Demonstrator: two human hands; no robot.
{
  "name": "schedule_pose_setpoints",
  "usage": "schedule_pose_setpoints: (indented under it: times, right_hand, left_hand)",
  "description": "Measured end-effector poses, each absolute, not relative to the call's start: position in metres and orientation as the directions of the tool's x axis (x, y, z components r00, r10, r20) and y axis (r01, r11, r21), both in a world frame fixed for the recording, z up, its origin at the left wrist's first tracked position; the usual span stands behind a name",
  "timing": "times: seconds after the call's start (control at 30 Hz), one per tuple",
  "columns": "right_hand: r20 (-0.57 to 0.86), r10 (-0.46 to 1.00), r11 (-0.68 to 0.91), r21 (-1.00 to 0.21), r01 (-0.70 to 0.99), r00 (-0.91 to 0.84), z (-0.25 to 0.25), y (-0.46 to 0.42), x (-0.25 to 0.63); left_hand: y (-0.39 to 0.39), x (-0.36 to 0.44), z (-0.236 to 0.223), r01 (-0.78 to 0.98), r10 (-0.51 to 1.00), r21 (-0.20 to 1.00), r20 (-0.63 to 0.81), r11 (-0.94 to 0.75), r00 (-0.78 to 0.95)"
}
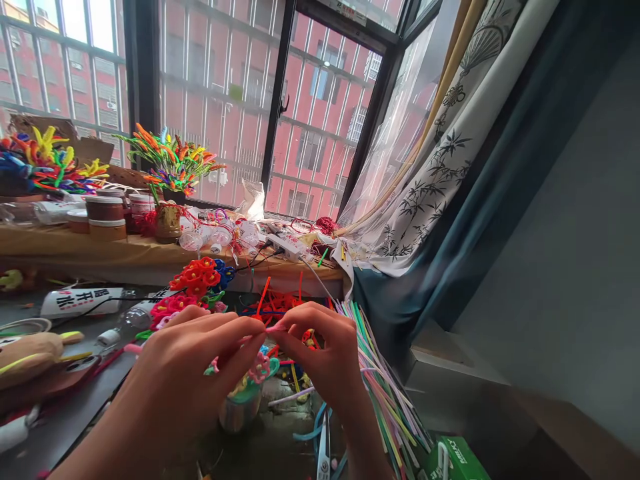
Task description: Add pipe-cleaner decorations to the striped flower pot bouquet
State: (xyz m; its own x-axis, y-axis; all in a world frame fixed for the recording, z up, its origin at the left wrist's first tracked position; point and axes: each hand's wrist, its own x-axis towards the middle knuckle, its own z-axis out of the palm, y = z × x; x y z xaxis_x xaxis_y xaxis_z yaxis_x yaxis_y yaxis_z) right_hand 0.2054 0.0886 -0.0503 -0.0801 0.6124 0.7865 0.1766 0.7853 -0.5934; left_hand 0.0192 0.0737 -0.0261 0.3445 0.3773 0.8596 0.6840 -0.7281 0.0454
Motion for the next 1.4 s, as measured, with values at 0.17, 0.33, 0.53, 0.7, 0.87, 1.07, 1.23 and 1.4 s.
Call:
schedule_pose_setpoints:
  times: [0.17,0.33,0.53,0.7,0.87,1.07,1.23,1.4]
  right_hand:
    - [0.821,0.564,0.821,-0.546,0.165,-0.087,-0.052,0.089,0.206]
    - [0.824,0.564,0.817,-0.546,0.183,-0.06,-0.051,0.09,0.208]
    - [0.802,0.595,0.792,-0.576,0.203,-0.045,-0.049,0.093,0.216]
    - [0.824,0.558,0.819,-0.529,0.224,-0.094,-0.051,0.093,0.211]
    - [0.841,0.53,0.834,-0.494,0.246,-0.111,-0.05,0.091,0.209]
    - [0.895,0.427,0.866,-0.366,0.34,-0.125,-0.049,0.092,0.211]
    - [0.938,0.317,0.876,-0.233,0.423,-0.14,-0.053,0.093,0.209]
    - [0.943,0.305,0.878,-0.224,0.422,-0.135,-0.054,0.096,0.211]
  left_hand:
    - [0.074,0.017,-0.027,0.698,0.353,0.0,0.862,-0.717,0.363]
    - [0.074,0.016,-0.031,0.708,0.393,0.048,0.857,-0.705,0.333]
    - [0.077,0.016,-0.029,0.716,0.328,0.013,0.894,-0.698,0.304]
    - [0.079,0.016,-0.03,0.719,0.334,-0.018,0.877,-0.694,0.344]
    - [0.08,0.013,-0.032,0.728,0.347,-0.016,0.872,-0.685,0.346]
    - [0.084,0.014,-0.039,0.75,0.352,-0.052,0.86,-0.66,0.369]
    - [0.087,0.014,-0.041,0.736,0.335,-0.057,0.864,-0.675,0.375]
    - [0.086,0.011,-0.04,0.737,0.315,-0.068,0.875,-0.672,0.368]
